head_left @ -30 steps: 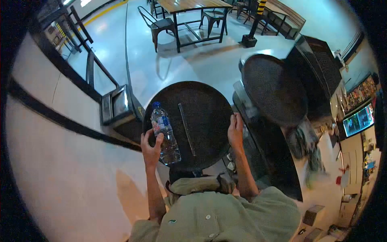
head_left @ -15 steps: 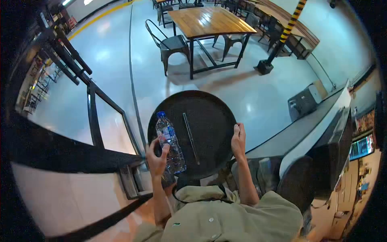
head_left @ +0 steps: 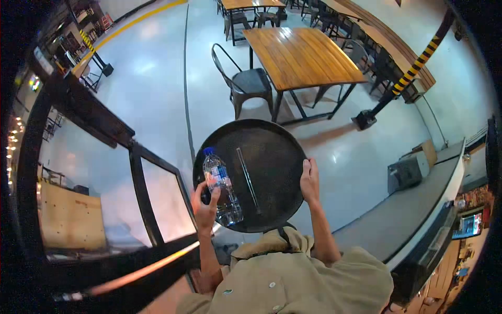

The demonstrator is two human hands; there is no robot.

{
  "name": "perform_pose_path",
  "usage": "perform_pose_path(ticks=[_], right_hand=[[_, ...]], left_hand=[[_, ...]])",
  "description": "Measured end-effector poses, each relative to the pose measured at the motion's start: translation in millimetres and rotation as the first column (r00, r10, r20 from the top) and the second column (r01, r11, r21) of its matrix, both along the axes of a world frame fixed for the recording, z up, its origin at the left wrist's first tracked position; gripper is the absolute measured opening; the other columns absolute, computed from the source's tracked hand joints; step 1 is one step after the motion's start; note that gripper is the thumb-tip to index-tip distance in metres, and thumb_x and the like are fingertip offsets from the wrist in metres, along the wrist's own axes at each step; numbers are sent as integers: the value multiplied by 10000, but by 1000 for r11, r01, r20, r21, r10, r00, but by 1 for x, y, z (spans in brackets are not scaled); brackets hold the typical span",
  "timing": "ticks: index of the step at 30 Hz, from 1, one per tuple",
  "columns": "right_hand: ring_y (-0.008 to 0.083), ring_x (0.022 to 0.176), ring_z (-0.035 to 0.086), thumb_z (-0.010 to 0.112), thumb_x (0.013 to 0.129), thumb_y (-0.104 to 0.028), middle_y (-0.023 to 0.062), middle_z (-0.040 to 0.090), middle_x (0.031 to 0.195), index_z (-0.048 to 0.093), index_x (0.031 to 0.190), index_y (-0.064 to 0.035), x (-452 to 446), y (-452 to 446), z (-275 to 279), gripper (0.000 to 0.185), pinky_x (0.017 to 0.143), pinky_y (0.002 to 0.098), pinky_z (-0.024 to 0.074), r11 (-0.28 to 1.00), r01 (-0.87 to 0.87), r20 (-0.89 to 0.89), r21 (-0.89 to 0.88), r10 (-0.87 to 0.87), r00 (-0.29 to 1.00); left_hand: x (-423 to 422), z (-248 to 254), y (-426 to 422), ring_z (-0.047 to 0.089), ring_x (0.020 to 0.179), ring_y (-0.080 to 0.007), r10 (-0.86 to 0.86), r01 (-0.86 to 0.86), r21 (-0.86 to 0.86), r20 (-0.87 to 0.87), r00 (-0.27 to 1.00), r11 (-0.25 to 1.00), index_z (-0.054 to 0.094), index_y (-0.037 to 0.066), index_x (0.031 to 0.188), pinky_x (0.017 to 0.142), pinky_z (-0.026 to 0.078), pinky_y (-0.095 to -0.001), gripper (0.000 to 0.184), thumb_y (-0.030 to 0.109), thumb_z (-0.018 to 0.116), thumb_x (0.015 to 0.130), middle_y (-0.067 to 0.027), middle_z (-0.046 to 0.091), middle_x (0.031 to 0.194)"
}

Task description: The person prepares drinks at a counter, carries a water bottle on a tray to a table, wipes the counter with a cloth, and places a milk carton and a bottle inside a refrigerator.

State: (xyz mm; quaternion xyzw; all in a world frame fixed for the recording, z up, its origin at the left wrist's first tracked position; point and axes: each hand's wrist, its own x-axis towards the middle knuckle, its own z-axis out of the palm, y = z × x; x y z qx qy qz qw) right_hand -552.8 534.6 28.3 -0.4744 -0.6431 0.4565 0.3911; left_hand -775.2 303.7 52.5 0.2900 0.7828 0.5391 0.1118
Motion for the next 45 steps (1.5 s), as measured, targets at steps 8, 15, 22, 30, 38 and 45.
perform_pose_path(ticks=[8, 15, 22, 30, 38, 45], right_hand=[[182, 870, 494, 373, 1077, -254, 84, 531, 919, 517, 1075, -8, -223, 162, 18, 286, 838, 333, 421, 998, -52, 18, 20, 52, 999], [164, 798, 449, 372, 1082, -258, 65, 457, 849, 499, 1069, -7, -444, 289, 19, 282, 791, 319, 408, 981, -155, 6, 115, 156, 988], [149, 783, 441, 378, 1082, -262, 59, 456, 837, 495, 1105, -11, -682, 410, -2, 278, 766, 319, 405, 988, -139, -10, -61, 139, 990], [131, 682, 358, 360, 1091, -296, 25, 355, 772, 478, 1060, -32, -917, 560, 29, 290, 672, 353, 364, 999, -48, -13, -13, 47, 999], [146, 731, 413, 379, 1084, -265, 46, 437, 808, 491, 1058, -7, -1134, 770, -6, 282, 695, 340, 386, 998, 11, 6, -57, -11, 1000], [172, 793, 468, 384, 1080, -266, 74, 504, 859, 506, 1065, 2, -1320, 971, 13, 295, 765, 337, 421, 1000, -11, -49, 2, 11, 999]], left_hand=[[-200, 20, 151, 583, 1069, -317, 77, -74, -39, 84, 993, 997, 666, 19, 1158, 964, 437, -394, 514, 440, 719, 868, -167, 613, 1065], [-408, 12, 265, 571, 1031, -314, 182, -182, -1, 28, 983, 983, 660, -9, 1123, 938, 436, -406, 483, 390, 736, 863, -165, 577, 1063], [-653, 7, 393, 564, 1006, -308, 152, -151, -36, 23, 988, 988, 668, 4, 1114, 935, 426, -399, 472, 387, 752, 853, -167, 573, 1035], [-908, 36, 559, 569, 1005, -290, 66, -65, -24, 27, 997, 998, 674, 16, 1109, 919, 443, -393, 452, 386, 753, 860, -152, 579, 1026], [-1137, -3, 776, 583, 984, -288, 6, -6, 10, 22, 1000, 1000, 689, 31, 1114, 899, 460, -394, 411, 349, 755, 862, -142, 574, 1030], [-1314, 16, 967, 579, 989, -284, 38, -40, 18, 75, 996, 999, 668, 9, 1106, 899, 455, -385, 397, 309, 756, 862, -141, 569, 1039]])
